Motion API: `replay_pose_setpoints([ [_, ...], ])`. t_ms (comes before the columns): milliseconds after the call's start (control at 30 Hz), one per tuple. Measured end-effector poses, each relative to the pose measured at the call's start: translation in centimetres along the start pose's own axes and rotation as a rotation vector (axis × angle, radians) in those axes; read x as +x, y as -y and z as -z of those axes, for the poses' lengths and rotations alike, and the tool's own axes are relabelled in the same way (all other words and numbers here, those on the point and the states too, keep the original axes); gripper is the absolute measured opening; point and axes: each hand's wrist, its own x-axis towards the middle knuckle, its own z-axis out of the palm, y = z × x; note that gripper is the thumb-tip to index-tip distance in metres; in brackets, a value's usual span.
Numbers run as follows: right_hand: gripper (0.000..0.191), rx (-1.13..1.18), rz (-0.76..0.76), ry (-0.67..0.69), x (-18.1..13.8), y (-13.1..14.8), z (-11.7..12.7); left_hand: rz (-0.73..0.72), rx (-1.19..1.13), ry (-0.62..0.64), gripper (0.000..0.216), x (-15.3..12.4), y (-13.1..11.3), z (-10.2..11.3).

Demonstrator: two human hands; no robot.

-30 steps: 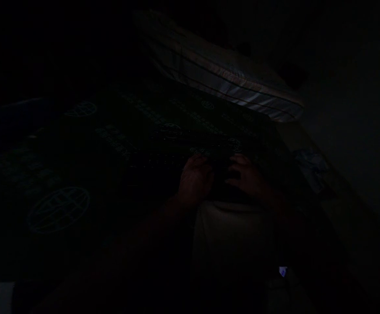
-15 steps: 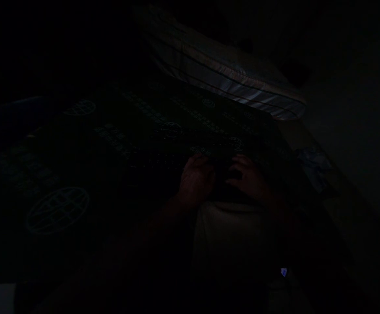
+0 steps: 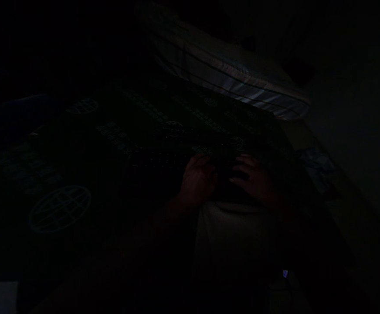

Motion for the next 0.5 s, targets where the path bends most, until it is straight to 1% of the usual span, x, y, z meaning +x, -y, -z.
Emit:
replay_pose_setpoints([
  [200, 0.018, -0.077, 0.043, 0.012, -1.5, 1.3, 0.1, 0.026, 0.002, 0.023, 0.010, -0.1, 0.1, -0.1],
  [367, 0.022, -0.083, 0.020, -0.030, -2.0, 1.7, -0.2, 0.019, -0.002, 0.026, 0.010, -0.1, 0.2, -0.2],
  [500, 0.023, -0.086, 0.018, -0.008, -2.2, 1.9, -0.4, 0.008, -0.014, 0.028, 0.011, -0.1, 0.2, -0.3],
])
